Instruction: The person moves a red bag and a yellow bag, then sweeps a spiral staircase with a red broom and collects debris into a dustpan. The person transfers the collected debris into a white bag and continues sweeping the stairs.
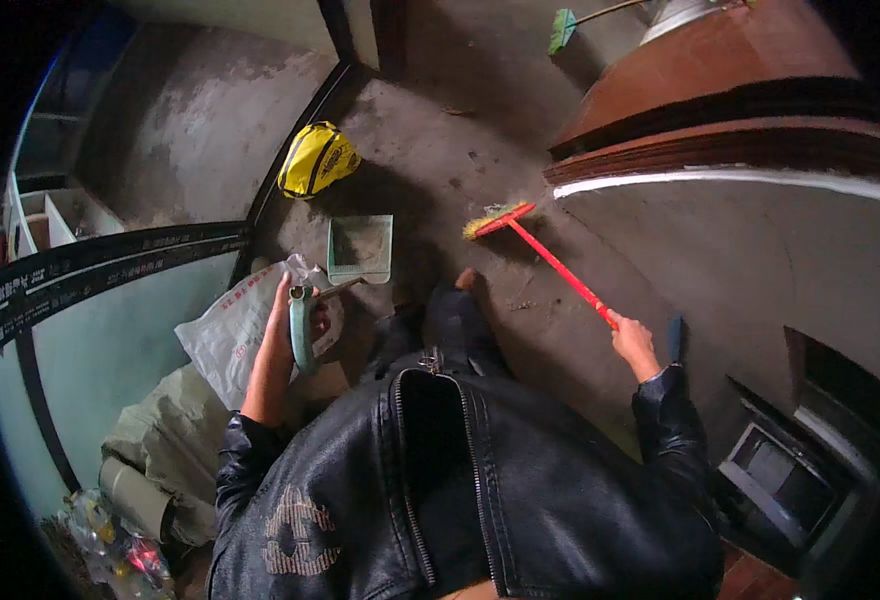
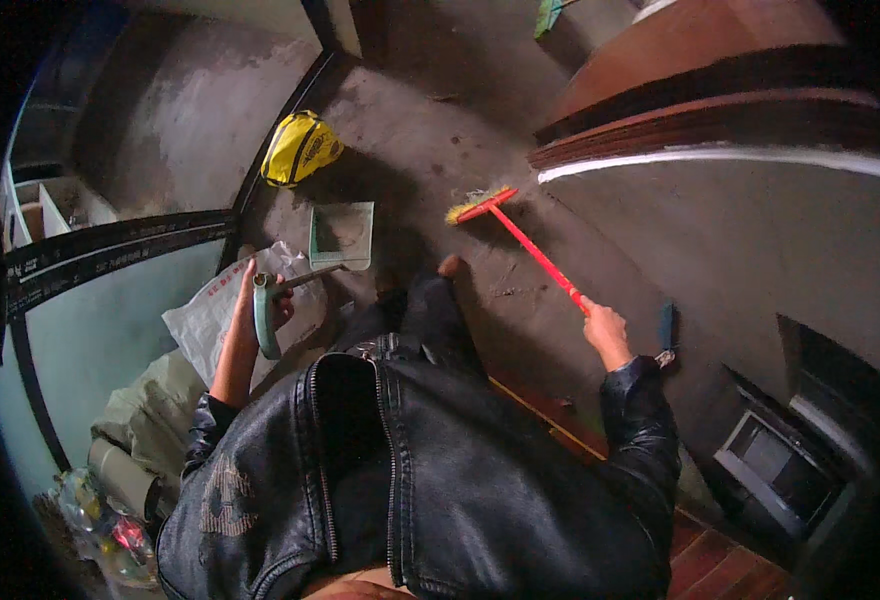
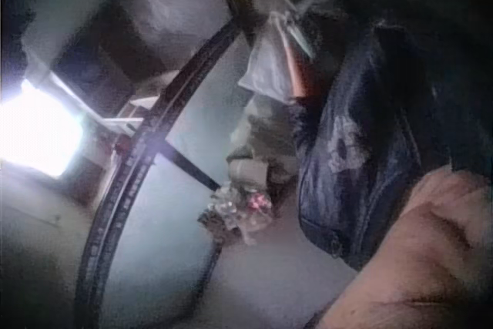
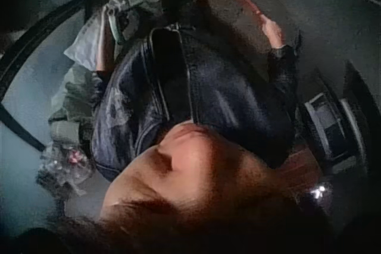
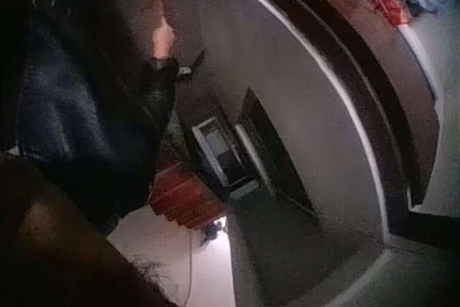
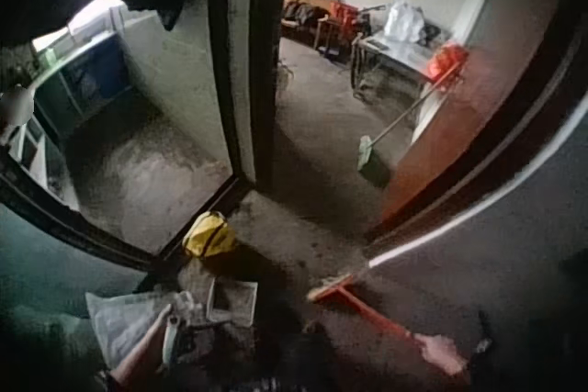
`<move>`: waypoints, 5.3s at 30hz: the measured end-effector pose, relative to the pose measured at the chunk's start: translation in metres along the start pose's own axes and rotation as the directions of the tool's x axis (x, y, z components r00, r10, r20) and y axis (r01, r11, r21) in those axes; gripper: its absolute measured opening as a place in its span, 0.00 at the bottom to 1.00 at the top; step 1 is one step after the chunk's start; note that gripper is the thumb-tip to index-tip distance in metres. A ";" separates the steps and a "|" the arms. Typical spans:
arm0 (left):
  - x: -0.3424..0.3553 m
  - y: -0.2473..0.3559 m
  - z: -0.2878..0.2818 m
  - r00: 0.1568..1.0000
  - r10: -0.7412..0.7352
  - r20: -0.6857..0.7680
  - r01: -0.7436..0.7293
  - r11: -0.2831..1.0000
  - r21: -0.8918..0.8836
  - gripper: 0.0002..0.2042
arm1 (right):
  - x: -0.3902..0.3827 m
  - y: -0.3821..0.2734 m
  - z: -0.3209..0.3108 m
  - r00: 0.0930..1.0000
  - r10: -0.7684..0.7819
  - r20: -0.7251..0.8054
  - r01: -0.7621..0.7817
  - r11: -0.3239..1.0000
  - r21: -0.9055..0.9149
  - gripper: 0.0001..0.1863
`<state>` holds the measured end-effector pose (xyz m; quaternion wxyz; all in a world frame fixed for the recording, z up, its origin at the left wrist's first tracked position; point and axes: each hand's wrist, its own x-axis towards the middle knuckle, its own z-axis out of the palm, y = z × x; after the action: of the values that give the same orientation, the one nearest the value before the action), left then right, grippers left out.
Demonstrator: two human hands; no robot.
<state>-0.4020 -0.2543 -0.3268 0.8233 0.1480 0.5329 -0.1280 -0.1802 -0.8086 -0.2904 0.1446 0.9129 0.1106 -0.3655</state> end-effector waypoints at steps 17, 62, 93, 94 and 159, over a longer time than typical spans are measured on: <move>-0.016 -0.036 0.051 0.984 0.125 0.126 -0.178 0.743 0.645 0.20 | 0.001 -0.016 0.147 0.992 0.115 0.050 -0.123 0.838 0.531 0.30; -0.032 -0.129 0.178 0.782 0.176 0.598 -0.569 -0.187 0.801 0.09 | -0.364 -0.072 0.354 0.597 0.712 -0.369 -0.033 0.482 0.876 0.17; 0.023 -0.007 0.126 0.778 -0.123 0.617 -0.583 -0.507 0.634 0.25 | -0.256 -0.207 0.185 0.741 0.664 -0.098 -0.077 0.229 0.970 0.14; 0.017 -0.008 0.130 0.783 -0.138 0.606 -0.581 -0.510 0.634 0.25 | -0.246 -0.187 0.192 0.783 0.618 -0.073 -0.083 0.219 0.972 0.13; 0.011 -0.203 0.088 0.783 -0.258 0.566 -0.547 -0.720 0.428 0.27 | -0.321 -0.248 0.295 0.955 0.282 0.093 0.004 -0.326 0.946 0.26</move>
<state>-0.3985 -0.4758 -0.3242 0.2645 0.8812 -0.1758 -0.3501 -0.6711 -0.7094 -0.3149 -0.6176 0.6861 -0.3282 -0.2002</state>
